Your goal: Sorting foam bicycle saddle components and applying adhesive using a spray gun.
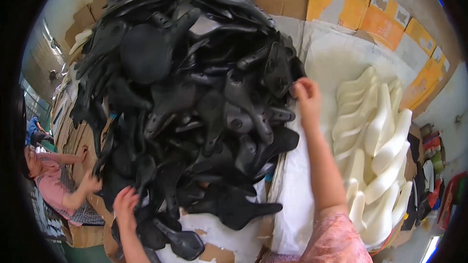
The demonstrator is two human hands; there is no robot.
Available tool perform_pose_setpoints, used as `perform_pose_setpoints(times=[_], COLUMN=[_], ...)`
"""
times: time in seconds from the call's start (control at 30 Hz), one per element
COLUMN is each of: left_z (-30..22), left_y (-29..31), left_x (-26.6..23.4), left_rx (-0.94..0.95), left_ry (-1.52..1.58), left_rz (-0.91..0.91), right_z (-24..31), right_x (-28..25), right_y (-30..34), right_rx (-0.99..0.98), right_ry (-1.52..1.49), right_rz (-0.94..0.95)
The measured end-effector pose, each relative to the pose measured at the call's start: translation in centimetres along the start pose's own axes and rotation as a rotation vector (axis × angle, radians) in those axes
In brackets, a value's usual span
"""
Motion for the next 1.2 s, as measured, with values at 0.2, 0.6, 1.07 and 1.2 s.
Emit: perform_pose_setpoints(times=[0.2,0.6,1.07,1.2], left_z=[1.0,1.9,6.7,8.8], left_y=[-15.7,-16.4,4.8,9.5], left_x=[27.0,30.0,-4.6,-14.5], left_rx=[-0.177,-0.019,0.097,0.085], left_ry=[0.266,0.629,0.575,0.534], left_rz=[0.330,0.232,-0.049,-0.187], right_z=[-9.4,-8.7,7.7,9.5], right_x=[-3.3,5.8,32.0,36.9], right_y=[-13.5,-9.4,20.4,25.6], right_rx=[-0.179,0.071,-0.268,-0.117], right_ry=[0.674,0.228,0.720,0.075], right_rz=[0.344,0.573,0.742,1.314])
Point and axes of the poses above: each hand's wrist, its own y-axis away from the middle knuckle, its own x-axis out of the palm, z = x × y, the point moved 4 cm from there along -y, towards the middle knuckle, and after that the axes turned 15 degrees about z, right-handed, at the moved point
